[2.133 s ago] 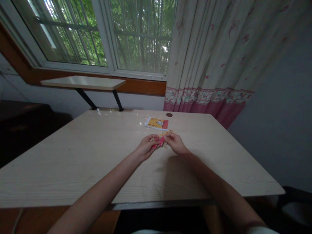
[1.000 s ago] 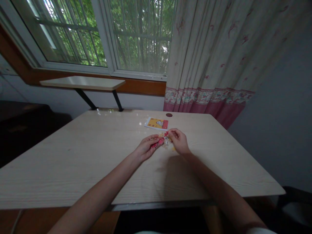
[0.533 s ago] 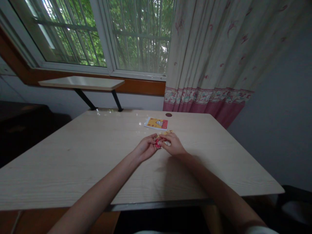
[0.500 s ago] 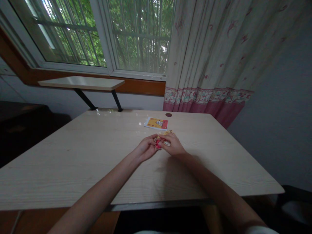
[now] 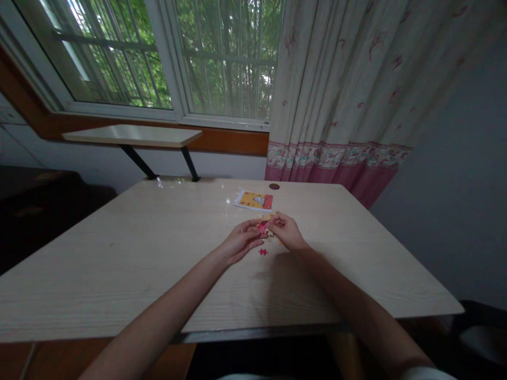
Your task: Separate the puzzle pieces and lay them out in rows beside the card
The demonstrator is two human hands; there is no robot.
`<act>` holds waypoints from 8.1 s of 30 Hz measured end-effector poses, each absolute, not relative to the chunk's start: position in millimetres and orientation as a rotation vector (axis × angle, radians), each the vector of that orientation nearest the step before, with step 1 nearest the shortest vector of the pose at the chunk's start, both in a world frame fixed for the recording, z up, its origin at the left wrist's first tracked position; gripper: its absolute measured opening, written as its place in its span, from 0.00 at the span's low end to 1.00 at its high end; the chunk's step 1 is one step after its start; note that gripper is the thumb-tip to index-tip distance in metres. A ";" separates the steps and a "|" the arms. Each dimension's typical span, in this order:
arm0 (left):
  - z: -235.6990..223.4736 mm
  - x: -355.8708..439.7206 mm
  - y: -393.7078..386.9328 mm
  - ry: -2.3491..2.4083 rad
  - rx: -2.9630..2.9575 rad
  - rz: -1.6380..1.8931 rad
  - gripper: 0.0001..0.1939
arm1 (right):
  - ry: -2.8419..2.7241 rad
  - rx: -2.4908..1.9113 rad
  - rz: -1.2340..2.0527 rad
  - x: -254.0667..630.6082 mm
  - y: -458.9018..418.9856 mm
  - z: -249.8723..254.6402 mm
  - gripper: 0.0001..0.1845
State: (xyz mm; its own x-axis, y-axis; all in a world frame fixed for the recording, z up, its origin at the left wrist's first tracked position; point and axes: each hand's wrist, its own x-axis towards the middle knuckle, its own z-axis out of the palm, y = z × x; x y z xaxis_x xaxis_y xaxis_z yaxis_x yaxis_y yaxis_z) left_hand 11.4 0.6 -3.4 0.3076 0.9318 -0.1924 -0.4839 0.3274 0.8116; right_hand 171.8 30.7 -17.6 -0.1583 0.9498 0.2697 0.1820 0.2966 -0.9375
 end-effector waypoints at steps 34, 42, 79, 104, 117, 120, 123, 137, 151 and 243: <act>-1.3 16.1 4.5 0.886 1.105 1.392 0.12 | -1.284 -1.000 1.138 161.6 28.7 -16.3 0.16; -7.7 13.8 4.8 0.993 1.361 1.435 0.09 | -1.336 -1.011 1.138 162.3 29.8 -19.6 0.14; -8.8 12.1 9.4 0.878 0.880 1.403 0.14 | -1.999 -1.083 0.392 176.4 26.8 -15.9 0.13; -4.2 -3.7 16.5 1.190 1.493 1.344 0.08 | -1.803 -1.225 0.888 204.8 41.7 -10.1 0.10; -22.8 -4.8 -2.3 1.704 2.345 0.398 0.48 | -2.409 -1.533 0.330 199.0 56.4 -24.8 0.32; -21.7 2.1 -1.4 1.597 2.396 0.435 0.36 | -2.484 -1.393 0.375 196.4 50.8 -25.0 0.31; -19.2 1.6 2.9 1.477 2.430 0.516 0.29 | -2.522 -1.235 0.433 199.8 45.2 -23.3 0.30; -14.1 10.0 38.3 1.186 2.271 0.670 0.21 | -2.548 -1.500 0.420 193.2 10.6 -25.3 0.63; -21.4 -66.5 19.3 1.304 2.377 0.826 0.20 | -2.658 -1.166 0.306 145.9 42.8 -20.1 0.52; 21.8 -223.3 56.4 2.555 1.780 -0.055 0.22 | -2.319 -1.127 0.222 248.9 48.4 -15.5 0.14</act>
